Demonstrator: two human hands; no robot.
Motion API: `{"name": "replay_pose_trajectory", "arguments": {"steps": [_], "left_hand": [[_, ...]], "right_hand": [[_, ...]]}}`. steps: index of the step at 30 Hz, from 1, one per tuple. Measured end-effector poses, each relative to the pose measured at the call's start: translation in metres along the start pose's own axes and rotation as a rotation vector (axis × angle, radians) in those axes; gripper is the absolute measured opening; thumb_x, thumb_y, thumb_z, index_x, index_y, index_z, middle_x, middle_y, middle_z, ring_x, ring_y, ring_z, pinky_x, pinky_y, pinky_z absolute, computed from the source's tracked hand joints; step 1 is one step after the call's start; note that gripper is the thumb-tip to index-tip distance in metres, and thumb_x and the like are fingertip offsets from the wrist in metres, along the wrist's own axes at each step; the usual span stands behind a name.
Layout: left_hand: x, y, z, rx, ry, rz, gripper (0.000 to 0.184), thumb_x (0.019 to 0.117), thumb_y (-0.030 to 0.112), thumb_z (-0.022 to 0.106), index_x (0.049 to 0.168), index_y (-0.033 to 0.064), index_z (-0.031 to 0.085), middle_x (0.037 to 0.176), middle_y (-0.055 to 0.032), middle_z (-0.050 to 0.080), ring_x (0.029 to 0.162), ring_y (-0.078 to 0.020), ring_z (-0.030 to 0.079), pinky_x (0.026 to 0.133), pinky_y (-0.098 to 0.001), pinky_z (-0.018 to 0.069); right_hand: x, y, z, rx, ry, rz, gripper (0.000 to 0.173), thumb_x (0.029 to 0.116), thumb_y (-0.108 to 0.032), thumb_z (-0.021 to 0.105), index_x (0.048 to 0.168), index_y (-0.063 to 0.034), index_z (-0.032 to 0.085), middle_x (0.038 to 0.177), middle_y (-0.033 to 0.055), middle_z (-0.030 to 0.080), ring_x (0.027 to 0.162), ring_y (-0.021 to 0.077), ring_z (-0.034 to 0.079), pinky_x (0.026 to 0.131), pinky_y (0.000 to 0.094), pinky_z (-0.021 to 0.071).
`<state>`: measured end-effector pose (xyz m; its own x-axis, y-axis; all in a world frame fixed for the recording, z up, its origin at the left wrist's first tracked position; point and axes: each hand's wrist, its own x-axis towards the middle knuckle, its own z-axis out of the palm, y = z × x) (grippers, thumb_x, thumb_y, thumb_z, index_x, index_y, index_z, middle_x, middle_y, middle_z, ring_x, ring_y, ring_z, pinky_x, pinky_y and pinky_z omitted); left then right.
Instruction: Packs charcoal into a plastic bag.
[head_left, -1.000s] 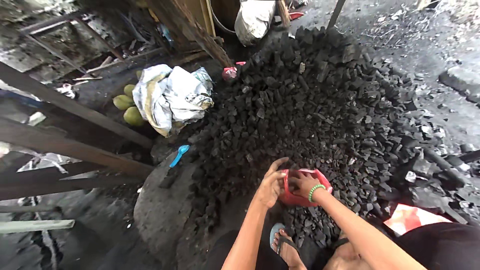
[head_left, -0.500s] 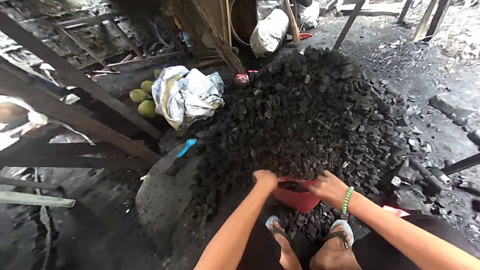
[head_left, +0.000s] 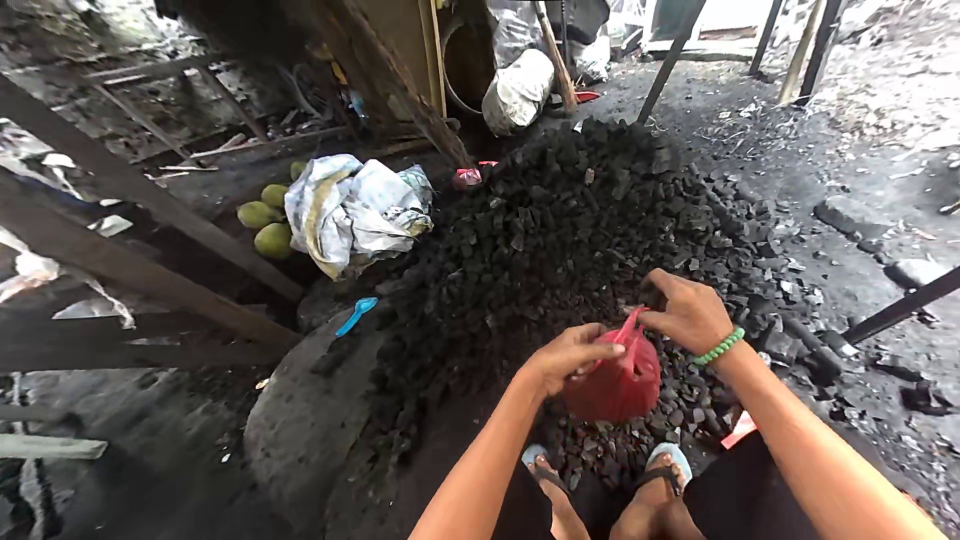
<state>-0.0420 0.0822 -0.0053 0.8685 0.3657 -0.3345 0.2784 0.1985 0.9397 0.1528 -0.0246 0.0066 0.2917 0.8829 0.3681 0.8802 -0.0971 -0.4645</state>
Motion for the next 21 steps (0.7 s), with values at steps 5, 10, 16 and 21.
{"name": "replay_pose_trajectory", "arguments": {"steps": [5,10,16,21], "left_hand": [[0.011,0.001,0.028,0.27,0.177,0.178,0.032,0.0941,0.001,0.067,0.126,-0.0006,0.062,0.105,-0.0167,0.068,0.087,-0.0217,0.066,0.08,-0.0405,0.0556],[0.021,-0.012,0.024,0.414,0.256,0.282,0.02,0.0988,0.012,0.062,0.114,0.003,0.072,0.098,-0.0102,0.072,0.089,-0.0166,0.067,0.085,-0.0406,0.0541],[0.017,-0.035,0.028,0.904,0.607,0.707,0.028,0.0948,0.008,0.064,0.121,0.0071,0.073,0.102,-0.0147,0.075,0.084,-0.0302,0.075,0.072,-0.0498,0.0607],[0.016,-0.052,0.014,1.202,0.737,1.174,0.013,0.0919,0.007,0.066,0.097,0.0096,0.078,0.082,-0.0074,0.071,0.067,-0.0193,0.069,0.058,-0.0303,0.0586]], "right_hand": [[-0.02,0.03,0.03,0.505,-0.057,0.211,0.032,0.09,-0.021,0.074,0.117,-0.0029,0.071,0.101,0.0124,0.073,0.076,0.0216,0.066,0.07,0.0468,0.056],[-0.031,0.023,0.063,0.979,-0.04,0.294,0.034,0.102,-0.031,0.054,0.112,-0.0042,0.071,0.097,0.0002,0.074,0.082,0.0053,0.067,0.075,0.0275,0.0575],[-0.02,-0.011,0.062,1.129,-0.133,0.674,0.051,0.1135,-0.033,0.023,0.092,-0.006,0.061,0.06,-0.0019,0.056,0.047,0.0051,0.05,0.045,0.0208,0.043],[-0.021,-0.004,0.057,1.344,-0.359,0.596,0.033,0.1061,-0.03,0.04,0.1,-0.0113,0.067,0.064,-0.0034,0.061,0.044,0.0002,0.047,0.04,0.016,0.0388]]}}
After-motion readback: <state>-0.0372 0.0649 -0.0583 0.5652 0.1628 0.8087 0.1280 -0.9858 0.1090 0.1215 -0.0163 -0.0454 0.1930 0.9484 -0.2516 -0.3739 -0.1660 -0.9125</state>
